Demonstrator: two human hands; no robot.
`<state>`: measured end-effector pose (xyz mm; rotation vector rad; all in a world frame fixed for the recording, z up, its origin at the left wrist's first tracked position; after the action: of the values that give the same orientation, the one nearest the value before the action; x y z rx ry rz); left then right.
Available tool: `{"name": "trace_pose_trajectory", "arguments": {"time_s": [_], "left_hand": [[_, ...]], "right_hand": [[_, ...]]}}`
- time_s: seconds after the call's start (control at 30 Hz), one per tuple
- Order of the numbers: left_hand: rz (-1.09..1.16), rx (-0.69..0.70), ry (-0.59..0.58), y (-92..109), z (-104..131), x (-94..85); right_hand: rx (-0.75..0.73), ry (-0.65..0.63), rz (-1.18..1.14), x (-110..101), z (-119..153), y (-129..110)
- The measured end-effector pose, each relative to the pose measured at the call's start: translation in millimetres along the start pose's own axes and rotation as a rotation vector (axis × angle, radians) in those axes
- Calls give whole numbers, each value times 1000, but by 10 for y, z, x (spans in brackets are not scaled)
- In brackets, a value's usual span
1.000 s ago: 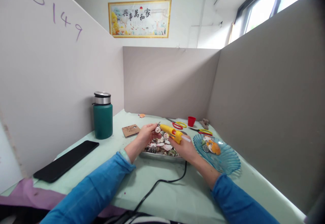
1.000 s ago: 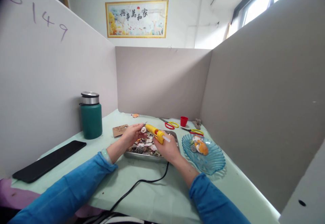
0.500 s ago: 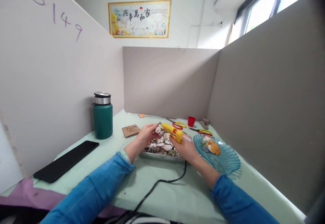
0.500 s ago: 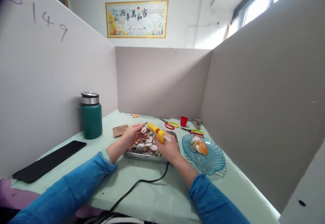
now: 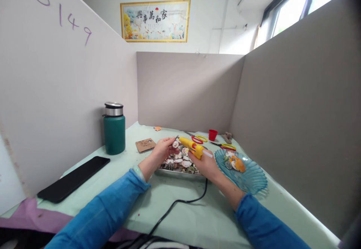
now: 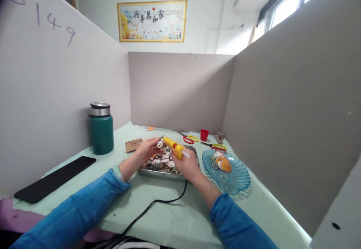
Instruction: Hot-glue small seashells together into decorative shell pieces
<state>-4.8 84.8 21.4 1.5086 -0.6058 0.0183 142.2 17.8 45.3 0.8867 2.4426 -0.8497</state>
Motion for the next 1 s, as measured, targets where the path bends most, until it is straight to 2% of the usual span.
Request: {"name": "trace_pose_trajectory", "arguments": {"time_s": [0.5, 0.73, 0.9, 1.0], "left_hand": [[1, 2, -2, -2, -9, -4], [-2, -5, -5, 5, 13, 15], [-19, -8, -13, -6, 4, 8], [-63, -21, -33, -43, -13, 11]], "right_hand": [[-24, -12, -41, 11, 3, -45], [30, 18, 0, -13, -4, 42], [22, 78, -20, -84, -10, 4], [84, 135, -83, -135, -3, 52]]}}
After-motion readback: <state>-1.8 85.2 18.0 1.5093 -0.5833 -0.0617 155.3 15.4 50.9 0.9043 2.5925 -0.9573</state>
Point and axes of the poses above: each hand's wrist, its own z-axis away from the middle knuckle, its own x-axis out of the palm, y = z × x, the point moved 9 cm from there along -z, towards the middle knuckle, and after that the axes turned 9 degrees about -x, right-handed, at the moved point
